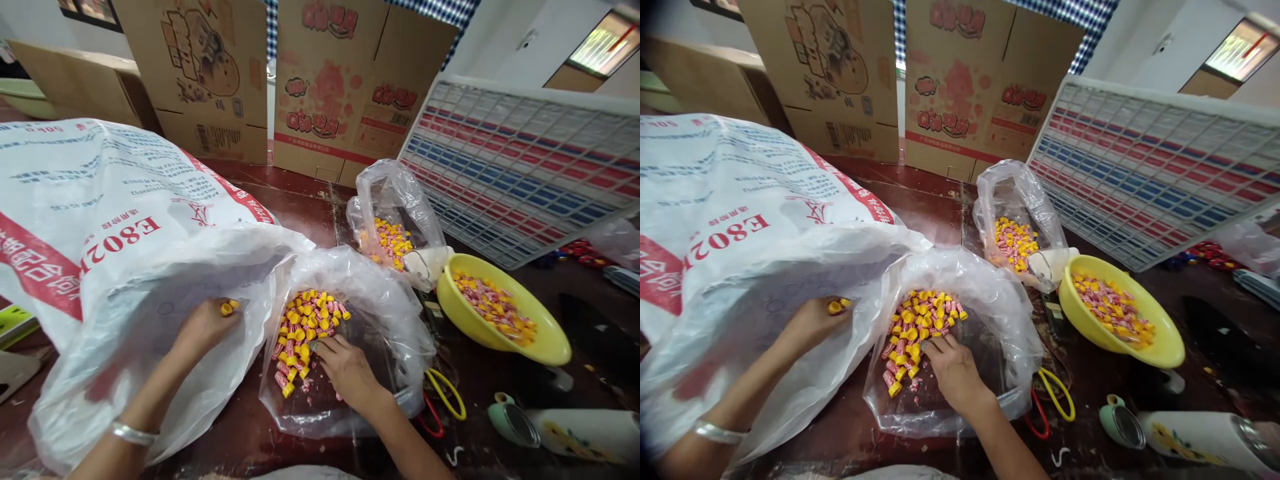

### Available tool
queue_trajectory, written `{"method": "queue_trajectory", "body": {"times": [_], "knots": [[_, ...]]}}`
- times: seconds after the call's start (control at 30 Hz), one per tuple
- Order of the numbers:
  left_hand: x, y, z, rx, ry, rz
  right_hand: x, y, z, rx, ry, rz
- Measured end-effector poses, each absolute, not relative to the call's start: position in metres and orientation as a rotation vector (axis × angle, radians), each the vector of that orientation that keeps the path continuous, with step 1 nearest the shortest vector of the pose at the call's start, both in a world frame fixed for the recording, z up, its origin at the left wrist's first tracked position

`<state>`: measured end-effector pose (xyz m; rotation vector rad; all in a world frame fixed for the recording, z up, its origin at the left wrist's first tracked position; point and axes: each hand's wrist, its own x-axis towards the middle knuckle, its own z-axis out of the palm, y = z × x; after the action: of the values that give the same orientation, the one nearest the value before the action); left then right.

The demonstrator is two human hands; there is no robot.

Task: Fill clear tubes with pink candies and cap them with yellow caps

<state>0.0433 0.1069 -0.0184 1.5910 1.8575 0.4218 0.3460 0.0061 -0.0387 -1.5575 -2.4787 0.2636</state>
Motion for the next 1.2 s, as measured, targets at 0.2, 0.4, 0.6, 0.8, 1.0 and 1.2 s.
{"method": "queue_trajectory", "body": {"times": [0.2,0.4,0.6,0.8,1.0,1.2], "knots": [[0.037,0.053,0.001,1.285,1.511,0.819,0.343,0.008,-0.046,-1.56,-2.103,0.353],[0.08,-0.005,0.008,1.189,1.311,1.094,0.314,0.006,0.002,-1.223,-1.153,1.247],[0.097,-0.025,0.005,1.937,0.901,1.387,0.293,0.0,0.004,-1.039,-0.952,1.59],[0.097,-0.019,0.003,2.286,0.837,1.364,0.295,-0.015,0.001,-0.931,-1.02,1.731],[0.105,-0.012,0.001,2.263,0.942,1.426,0.29,-0.019,0.016,-0.907,-1.12,1.708],[0.11,-0.015,-0.008,2.179,0.945,1.375,0.294,-0.022,0.01,-0.995,-1.253,1.581]]}}
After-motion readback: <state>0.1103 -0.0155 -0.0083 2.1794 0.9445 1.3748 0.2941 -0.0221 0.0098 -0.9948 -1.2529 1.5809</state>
